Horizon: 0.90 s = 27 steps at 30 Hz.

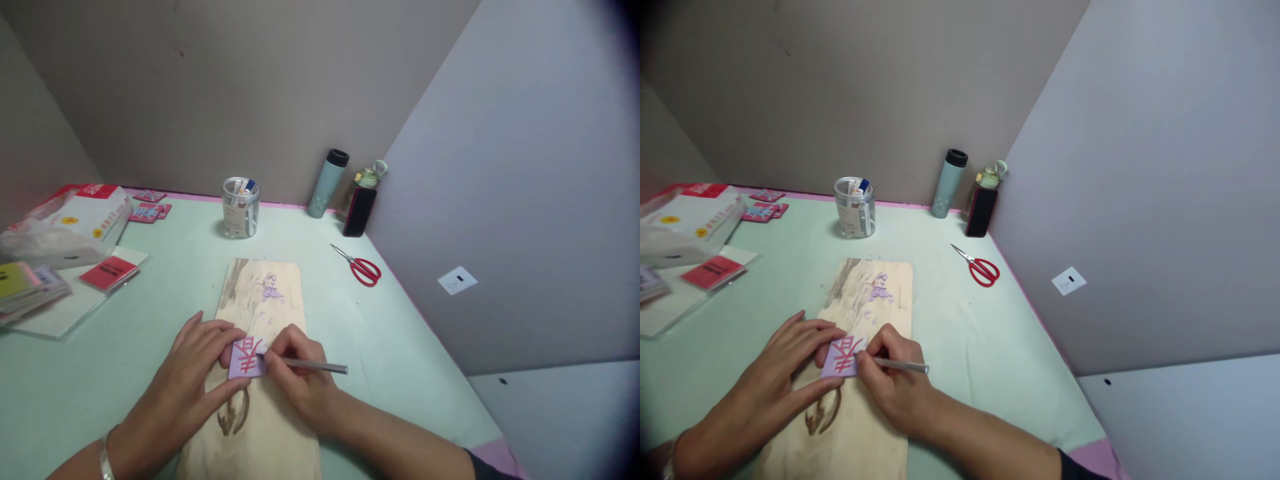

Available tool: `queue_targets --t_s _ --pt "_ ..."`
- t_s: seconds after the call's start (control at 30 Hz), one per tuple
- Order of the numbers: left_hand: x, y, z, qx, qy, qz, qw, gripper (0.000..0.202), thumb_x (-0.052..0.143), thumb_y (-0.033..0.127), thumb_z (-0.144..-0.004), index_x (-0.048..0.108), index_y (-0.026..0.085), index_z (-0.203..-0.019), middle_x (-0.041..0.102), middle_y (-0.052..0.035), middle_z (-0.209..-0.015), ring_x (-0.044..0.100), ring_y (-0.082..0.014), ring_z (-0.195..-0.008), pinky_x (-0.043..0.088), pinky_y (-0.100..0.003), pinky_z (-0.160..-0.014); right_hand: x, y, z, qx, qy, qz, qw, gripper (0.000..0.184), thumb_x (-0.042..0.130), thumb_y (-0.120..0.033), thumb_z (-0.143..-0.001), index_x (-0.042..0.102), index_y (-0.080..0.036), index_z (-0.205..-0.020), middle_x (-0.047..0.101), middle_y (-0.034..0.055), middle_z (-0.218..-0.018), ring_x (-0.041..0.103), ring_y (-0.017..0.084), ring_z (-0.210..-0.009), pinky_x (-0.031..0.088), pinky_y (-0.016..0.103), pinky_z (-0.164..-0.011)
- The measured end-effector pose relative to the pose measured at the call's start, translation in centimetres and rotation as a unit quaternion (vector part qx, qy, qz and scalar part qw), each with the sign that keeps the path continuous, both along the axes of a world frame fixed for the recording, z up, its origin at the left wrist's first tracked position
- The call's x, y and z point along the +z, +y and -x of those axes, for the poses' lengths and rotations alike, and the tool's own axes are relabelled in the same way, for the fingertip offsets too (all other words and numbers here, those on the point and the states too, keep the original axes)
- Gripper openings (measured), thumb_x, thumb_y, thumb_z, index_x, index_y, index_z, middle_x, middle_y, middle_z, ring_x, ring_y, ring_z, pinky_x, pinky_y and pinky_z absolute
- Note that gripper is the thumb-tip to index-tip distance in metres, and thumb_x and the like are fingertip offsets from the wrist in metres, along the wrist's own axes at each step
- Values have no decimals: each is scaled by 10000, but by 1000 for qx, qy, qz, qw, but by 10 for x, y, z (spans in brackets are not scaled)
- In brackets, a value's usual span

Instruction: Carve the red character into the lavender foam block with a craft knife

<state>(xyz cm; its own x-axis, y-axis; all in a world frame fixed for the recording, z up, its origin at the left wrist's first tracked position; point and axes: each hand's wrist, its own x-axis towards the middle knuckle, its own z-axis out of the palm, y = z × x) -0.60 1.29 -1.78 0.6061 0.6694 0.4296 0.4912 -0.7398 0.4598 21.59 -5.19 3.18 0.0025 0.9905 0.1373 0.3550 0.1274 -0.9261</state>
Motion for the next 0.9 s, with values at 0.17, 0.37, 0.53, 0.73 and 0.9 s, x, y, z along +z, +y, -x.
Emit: queue_targets --t_s 0.17,0.37,0.53,0.73,0.9 --pt "1 0 0 11 -1 4 1000 520 728 540 -911 554 283 -1329 719 -26 -1172 660 -279 -1192 341 -556 -1226 -1 1 1 -16 -8 -10 1000 181 576 -257 -893 470 -218 -751 483 -58 -628 417 102 -564 310 233 -544" --pt "1 1 1 -2 -3 -14 1000 526 735 530 -906 538 298 -1335 728 -33 -1162 673 -289 -1169 377 -567 -1193 1 0 2 -38 -9 -16 999 200 575 -261 -903 471 -220 -738 488 -55 -624 433 106 -564 326 232 -539" --pt "1 2 1 -7 5 -13 1000 538 737 531 -910 526 299 -1348 725 -34 -1164 670 -285 -1173 350 -558 -1203 -2 2 -1 -36 17 -57 998 94 627 -267 -950 646 -198 -888 671 8 -794 607 139 -703 469 238 -635" --pt "2 3 2 -12 12 -12 1000 533 725 520 -925 513 293 -1358 719 -32 -1163 659 -283 -1182 336 -561 -1202 -6 15 -15 14 -95 -195 976 170 541 -184 -1047 703 -203 -1093 745 46 -923 663 157 -790 524 266 -733" --pt "2 -1 1 -1 9 4 1000 529 720 507 -936 502 294 -1369 701 -30 -1206 631 -272 -1221 275 -564 -1244 -4 17 -16 90 -207 -229 947 158 545 -206 -1050 696 -204 -1098 696 48 -833 602 180 -770 493 298 -726"
